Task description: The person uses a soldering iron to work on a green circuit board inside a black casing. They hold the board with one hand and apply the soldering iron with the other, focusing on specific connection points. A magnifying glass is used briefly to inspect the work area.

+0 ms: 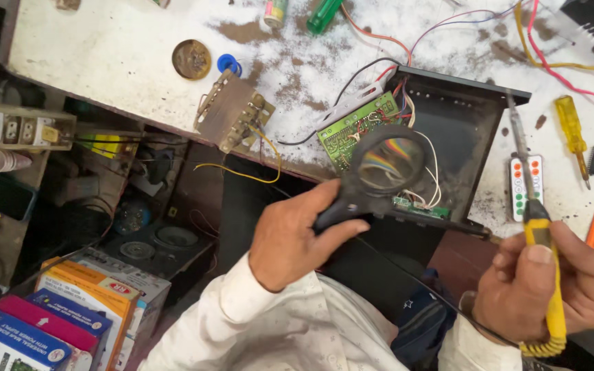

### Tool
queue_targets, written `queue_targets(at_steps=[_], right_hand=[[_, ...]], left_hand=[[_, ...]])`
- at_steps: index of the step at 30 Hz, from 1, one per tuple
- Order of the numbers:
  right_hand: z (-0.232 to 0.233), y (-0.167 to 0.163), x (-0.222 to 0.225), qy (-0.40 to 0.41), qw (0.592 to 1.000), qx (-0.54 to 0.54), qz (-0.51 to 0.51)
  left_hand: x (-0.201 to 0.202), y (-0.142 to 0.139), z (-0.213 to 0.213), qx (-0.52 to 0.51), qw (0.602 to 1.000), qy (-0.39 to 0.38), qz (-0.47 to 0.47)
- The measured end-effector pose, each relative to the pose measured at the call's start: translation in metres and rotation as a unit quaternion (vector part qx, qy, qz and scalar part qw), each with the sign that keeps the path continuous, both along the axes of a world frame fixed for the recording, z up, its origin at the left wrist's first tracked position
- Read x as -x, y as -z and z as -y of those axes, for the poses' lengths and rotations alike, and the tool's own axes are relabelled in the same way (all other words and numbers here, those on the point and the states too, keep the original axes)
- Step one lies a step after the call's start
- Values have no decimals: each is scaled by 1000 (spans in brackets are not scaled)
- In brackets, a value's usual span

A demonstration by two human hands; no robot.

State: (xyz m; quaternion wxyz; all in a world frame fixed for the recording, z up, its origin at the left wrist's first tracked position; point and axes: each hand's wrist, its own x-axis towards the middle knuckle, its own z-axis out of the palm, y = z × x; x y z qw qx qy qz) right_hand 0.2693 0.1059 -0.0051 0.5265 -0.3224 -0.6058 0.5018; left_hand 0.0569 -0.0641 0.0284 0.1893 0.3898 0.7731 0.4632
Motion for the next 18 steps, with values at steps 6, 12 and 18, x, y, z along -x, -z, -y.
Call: queue_targets(at_steps=[6,12,18], right_hand=[[-14,27,-17,15,1000,7,6],[-6,30,-7,10,1000,18,22],[-35,-16,-15,-165,953,133,216]], left_hand=[[5,-3,-19,-27,998,-23,43],[9,-6,-26,-28,995,-19,97],[13,-9,-25,-42,992,-11,118]])
